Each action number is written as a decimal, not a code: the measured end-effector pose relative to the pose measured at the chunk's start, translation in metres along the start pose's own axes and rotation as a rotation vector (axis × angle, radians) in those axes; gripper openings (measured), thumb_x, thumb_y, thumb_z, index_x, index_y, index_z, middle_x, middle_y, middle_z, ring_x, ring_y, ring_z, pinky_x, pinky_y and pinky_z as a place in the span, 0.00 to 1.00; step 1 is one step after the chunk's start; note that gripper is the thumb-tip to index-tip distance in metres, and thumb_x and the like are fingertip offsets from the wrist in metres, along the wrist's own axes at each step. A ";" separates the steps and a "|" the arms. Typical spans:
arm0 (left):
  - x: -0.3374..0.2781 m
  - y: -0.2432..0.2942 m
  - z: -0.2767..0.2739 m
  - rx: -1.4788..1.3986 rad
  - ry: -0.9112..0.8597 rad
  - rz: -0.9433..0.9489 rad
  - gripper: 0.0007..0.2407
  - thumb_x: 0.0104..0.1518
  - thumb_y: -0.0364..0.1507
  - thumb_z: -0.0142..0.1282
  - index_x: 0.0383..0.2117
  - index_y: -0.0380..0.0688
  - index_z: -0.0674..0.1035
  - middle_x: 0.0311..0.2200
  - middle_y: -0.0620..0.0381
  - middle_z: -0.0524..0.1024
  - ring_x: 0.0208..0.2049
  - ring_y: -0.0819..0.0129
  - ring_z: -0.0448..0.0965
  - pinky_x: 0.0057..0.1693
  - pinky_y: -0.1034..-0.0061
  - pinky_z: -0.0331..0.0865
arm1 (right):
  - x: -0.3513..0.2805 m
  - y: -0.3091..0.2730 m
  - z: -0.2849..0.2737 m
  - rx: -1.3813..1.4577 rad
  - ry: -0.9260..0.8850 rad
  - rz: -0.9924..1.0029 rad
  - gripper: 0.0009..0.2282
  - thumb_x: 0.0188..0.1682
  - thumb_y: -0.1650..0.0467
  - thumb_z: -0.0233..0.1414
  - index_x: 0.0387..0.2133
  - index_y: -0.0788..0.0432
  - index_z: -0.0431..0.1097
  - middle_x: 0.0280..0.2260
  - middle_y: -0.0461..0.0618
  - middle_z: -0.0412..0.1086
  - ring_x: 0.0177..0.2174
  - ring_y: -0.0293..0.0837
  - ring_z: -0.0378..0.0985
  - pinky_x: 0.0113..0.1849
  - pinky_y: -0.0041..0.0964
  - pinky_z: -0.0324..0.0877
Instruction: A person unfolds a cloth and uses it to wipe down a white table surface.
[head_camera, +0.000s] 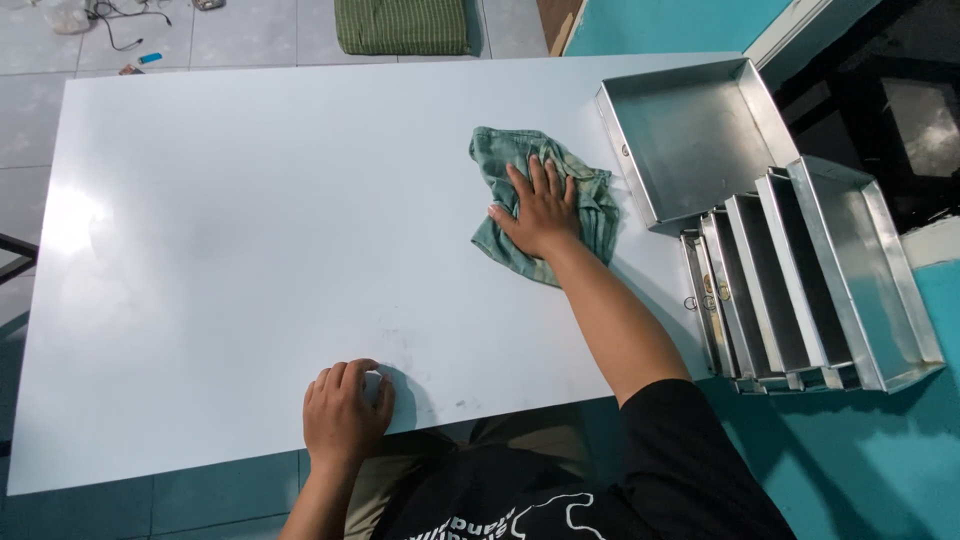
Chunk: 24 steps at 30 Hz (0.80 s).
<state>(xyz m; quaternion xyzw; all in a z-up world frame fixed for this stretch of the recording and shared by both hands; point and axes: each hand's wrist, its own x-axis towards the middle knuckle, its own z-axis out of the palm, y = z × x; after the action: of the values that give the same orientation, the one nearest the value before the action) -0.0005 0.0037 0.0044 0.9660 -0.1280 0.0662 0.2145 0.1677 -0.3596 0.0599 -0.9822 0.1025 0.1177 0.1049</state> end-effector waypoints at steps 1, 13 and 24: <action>0.000 0.000 0.000 0.001 0.004 0.001 0.08 0.54 0.37 0.59 0.36 0.54 0.80 0.33 0.63 0.80 0.35 0.61 0.79 0.44 0.65 0.71 | -0.003 0.001 0.004 0.000 0.004 -0.002 0.36 0.53 0.45 0.34 0.73 0.41 0.35 0.74 0.51 0.27 0.71 0.55 0.23 0.65 0.64 0.25; -0.004 -0.005 0.009 -0.008 0.030 -0.017 0.09 0.52 0.38 0.60 0.36 0.54 0.80 0.33 0.64 0.80 0.37 0.60 0.79 0.47 0.64 0.71 | -0.124 -0.010 0.055 -0.084 -0.054 -0.110 0.37 0.54 0.46 0.32 0.74 0.45 0.33 0.74 0.51 0.24 0.71 0.55 0.21 0.65 0.62 0.23; -0.006 -0.005 0.010 0.020 0.039 0.011 0.09 0.53 0.38 0.60 0.36 0.54 0.81 0.32 0.63 0.80 0.35 0.61 0.79 0.44 0.65 0.71 | -0.089 0.016 0.048 -0.055 -0.059 -0.197 0.38 0.50 0.42 0.34 0.73 0.39 0.37 0.74 0.50 0.27 0.71 0.55 0.25 0.64 0.66 0.27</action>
<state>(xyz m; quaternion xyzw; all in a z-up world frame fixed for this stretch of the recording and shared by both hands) -0.0042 0.0049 -0.0073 0.9660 -0.1282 0.0875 0.2069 0.0696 -0.3481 0.0339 -0.9861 -0.0008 0.1387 0.0917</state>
